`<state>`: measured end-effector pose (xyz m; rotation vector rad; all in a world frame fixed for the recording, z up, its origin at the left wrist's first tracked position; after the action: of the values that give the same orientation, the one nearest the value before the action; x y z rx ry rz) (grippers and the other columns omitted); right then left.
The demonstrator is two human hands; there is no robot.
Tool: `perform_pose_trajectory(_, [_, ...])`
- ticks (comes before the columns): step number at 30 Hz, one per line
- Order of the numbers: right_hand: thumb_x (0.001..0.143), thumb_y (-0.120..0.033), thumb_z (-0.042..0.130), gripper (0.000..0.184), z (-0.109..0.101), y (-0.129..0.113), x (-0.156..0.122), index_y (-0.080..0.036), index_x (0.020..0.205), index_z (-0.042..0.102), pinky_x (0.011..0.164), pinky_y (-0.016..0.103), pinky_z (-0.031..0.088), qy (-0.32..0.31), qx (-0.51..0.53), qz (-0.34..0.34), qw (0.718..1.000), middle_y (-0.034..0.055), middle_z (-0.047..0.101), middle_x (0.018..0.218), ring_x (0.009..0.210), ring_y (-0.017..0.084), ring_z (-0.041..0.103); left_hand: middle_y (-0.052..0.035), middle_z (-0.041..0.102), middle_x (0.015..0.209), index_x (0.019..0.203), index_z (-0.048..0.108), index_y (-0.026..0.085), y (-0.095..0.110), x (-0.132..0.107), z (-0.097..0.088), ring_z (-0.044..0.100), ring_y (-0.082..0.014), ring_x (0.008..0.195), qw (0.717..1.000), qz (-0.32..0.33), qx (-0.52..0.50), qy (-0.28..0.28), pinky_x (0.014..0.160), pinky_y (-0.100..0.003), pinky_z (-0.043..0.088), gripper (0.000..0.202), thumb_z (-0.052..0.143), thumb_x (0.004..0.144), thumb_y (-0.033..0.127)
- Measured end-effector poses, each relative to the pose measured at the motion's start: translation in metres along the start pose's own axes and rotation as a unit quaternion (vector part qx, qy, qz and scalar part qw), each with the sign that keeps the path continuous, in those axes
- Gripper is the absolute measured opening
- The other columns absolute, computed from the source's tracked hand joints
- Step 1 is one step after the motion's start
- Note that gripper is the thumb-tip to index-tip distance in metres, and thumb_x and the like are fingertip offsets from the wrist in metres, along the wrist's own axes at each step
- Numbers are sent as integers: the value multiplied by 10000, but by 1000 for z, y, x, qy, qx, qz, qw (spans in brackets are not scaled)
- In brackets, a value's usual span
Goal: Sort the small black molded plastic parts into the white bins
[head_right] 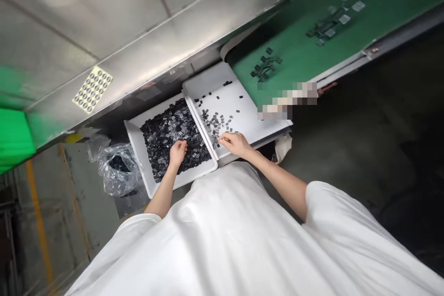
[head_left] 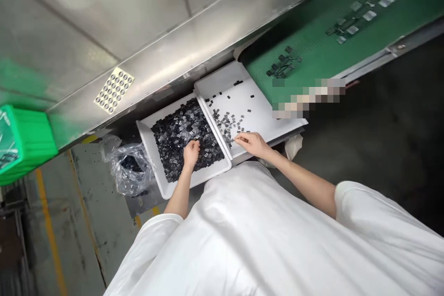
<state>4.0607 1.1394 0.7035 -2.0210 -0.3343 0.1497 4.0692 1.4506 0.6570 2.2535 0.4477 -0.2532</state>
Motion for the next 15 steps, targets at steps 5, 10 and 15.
perform_pose_trajectory(5, [934,-432,552,264,-63,125,-131,-231,861,707,644,290,424,113,-72,228,964,11,646,679,640,193,582,3,534,587,658,533,222,26,10,-20,503,-167,598,998,25,44,44,616,-273,391,453,492,980,538])
perform_pose_trajectory(10, [914,-298,527,229,-67,213,-189,-230,928,745,686,319,462,94,-144,381,909,70,738,828,792,256,685,-25,648,811,939,657,205,161,13,16,593,-170,738,980,198,-23,13,687,-274,472,386,527,998,564])
perform_pose_trajectory(15, [875,-331,643,278,-79,236,-187,-244,1110,764,731,326,528,106,-108,382,912,55,779,919,849,268,737,-132,621,1348,1508,482,251,322,12,108,631,-264,1170,923,381,22,-54,910,-357,534,703,664,931,609])
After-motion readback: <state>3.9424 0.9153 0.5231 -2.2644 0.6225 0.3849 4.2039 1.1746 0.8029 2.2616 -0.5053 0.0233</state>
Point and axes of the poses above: each hand's wrist, its own x-axis towards the middle knuckle, its own z-axis out of the palm, y = z × x, the point moved 10 cm from there along x, towards the middle knuckle
